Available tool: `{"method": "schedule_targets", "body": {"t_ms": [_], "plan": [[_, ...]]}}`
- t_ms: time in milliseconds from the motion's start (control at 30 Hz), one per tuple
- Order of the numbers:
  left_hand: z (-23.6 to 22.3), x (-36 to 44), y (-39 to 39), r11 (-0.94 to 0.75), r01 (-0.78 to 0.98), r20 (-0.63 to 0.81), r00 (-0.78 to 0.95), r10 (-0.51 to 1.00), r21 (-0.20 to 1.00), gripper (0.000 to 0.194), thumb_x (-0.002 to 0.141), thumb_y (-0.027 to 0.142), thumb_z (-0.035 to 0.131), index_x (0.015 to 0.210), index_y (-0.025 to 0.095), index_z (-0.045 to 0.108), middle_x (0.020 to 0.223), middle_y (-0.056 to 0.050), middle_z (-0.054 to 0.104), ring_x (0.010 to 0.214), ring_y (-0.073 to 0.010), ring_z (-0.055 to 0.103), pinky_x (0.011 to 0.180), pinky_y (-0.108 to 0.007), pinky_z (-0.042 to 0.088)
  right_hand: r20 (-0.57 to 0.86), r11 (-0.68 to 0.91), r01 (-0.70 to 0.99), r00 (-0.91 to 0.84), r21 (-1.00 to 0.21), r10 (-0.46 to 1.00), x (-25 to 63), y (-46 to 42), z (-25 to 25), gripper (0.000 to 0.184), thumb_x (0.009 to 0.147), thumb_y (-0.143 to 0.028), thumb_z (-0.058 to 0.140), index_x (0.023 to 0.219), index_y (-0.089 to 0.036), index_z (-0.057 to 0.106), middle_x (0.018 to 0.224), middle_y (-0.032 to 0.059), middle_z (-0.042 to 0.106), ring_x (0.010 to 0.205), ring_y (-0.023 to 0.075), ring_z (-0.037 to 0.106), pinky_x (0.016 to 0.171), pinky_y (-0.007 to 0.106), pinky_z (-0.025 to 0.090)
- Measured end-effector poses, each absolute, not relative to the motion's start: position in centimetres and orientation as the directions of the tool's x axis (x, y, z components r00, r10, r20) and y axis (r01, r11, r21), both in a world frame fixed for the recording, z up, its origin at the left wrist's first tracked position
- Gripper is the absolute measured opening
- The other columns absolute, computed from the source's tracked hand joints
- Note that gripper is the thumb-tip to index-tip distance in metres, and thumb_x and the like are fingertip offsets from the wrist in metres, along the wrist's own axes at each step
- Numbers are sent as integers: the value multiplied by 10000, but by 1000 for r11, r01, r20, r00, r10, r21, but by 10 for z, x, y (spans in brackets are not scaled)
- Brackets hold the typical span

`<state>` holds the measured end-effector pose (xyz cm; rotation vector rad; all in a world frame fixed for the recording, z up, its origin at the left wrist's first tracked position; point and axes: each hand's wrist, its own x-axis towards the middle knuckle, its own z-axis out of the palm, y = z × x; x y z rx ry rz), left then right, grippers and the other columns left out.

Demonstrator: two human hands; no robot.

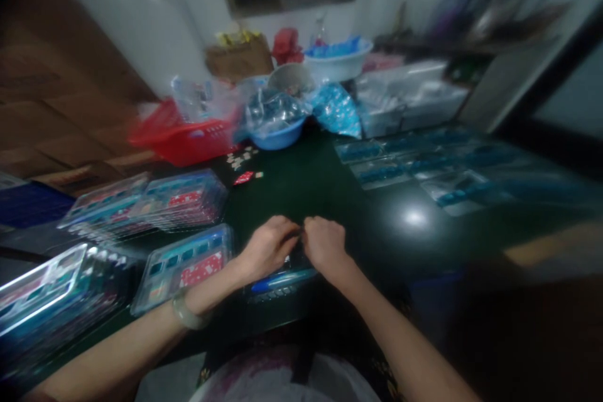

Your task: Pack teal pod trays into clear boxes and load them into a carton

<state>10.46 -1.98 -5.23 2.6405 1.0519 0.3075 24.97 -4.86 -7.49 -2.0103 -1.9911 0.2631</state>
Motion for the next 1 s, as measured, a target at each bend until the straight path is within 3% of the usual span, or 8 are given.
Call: {"method": "schedule_targets", "body": {"t_ms": [100,233,367,567,633,767,867,1000], "plan": [[-46,98,-27,-705,641,102,713,693,304,477,769,400,534,1178,164,471,1120,-118,491,1020,-255,448,829,-402,417,102,-31,935,72,-354,992,246,-54,-78,122,814,-217,472,767,-189,581,792,47,628,691,175,592,562,258,345],[-42,88,-35,-725,645,-57,755,653,241,941,536,593,665,1304,151,349,1305,-198,375,1190,-372,312,924,-543,302,161,40,905,31,-423,986,264,-60,-86,168,856,-292,444,872,-246,605,816,-12,637,744,126,592,629,214,399],[-46,88,-35,-703,666,-170,745,645,251,1019,503,533,705,1346,139,289,1360,-232,315,1238,-388,275,973,-578,216,254,-49,917,160,-395,954,318,-57,-100,272,885,-297,373,1066,-206,554,907,24,613,746,124,574,659,217,420],[-36,109,-23,-745,542,-146,835,531,389,1079,479,510,738,1375,218,212,1424,-183,228,1300,-384,159,981,-622,180,384,-215,962,264,-167,885,403,-37,-114,310,834,-225,411,1090,-163,574,969,119,525,841,222,489,684,310,382],[-22,110,-17,-721,527,-30,816,577,450,997,550,534,699,1371,243,213,1425,-148,240,1305,-352,169,989,-611,194,386,-203,973,228,-107,894,419,-30,-118,296,824,-224,431,1068,-180,592,989,125,511,844,231,464,685,322,364],[4,94,-1,-604,571,259,571,779,557,598,737,404,595,1259,184,406,1277,-105,463,1175,-226,423,981,-427,345,391,-173,984,175,-41,904,435,-14,-125,324,841,-258,421,1110,-165,575,1042,147,484,887,252,426,678,331,323],[10,78,6,-522,609,281,451,847,597,416,757,369,579,1114,161,538,1124,-78,583,1021,-206,544,897,-368,428,396,-158,987,145,1,907,440,-5,-125,315,851,-275,406,1064,-158,606,1010,151,500,872,258,408,655,336,284],[5,69,7,-464,618,237,416,878,635,337,760,349,573,1032,151,585,1035,-73,618,900,-195,587,774,-332,483,384,-79,994,43,78,922,429,-8,-118,267,849,-244,408,853,-158,661,902,125,547,841,248,396,661,347,250]]}}
